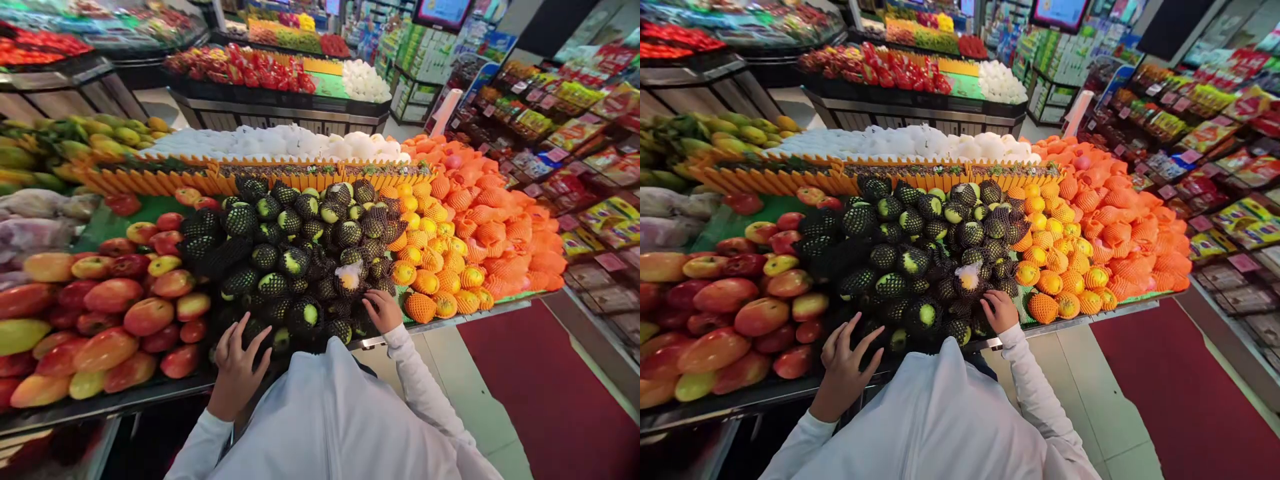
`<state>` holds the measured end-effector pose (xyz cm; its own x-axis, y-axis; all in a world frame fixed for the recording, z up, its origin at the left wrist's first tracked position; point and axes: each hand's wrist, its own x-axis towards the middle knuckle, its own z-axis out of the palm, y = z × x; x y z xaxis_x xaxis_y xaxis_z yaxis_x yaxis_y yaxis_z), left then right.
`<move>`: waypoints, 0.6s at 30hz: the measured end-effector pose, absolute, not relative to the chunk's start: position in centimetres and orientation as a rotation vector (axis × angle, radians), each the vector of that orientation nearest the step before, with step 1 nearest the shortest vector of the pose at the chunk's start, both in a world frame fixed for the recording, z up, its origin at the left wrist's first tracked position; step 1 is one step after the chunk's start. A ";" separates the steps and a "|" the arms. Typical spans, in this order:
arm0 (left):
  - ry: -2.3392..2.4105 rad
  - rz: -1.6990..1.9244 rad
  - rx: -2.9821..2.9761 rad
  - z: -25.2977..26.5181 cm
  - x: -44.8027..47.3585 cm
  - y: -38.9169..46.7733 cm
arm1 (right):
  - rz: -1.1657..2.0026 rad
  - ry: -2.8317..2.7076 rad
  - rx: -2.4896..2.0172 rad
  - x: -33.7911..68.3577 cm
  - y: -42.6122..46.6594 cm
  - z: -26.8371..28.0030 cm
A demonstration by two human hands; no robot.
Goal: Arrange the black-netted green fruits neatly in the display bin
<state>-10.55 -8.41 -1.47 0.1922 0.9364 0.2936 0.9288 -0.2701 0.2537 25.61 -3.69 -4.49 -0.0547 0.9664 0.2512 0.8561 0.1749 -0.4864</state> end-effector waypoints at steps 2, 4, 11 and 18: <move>1.935 0.647 2.372 -2.1 -9.0 -9.1 | 0.269 -1.968 -1.643 25.9 -1.6 -2.7; 1.979 0.664 2.320 -2.5 -7.2 -9.4 | 0.283 -2.030 -1.536 24.8 1.2 -0.7; 2.109 0.824 2.185 -0.4 -2.3 -8.6 | 0.522 -2.534 -1.784 14.3 13.0 0.5; 2.282 0.840 2.088 -0.1 -3.2 -9.9 | 0.773 -2.602 -2.010 12.7 18.2 -4.1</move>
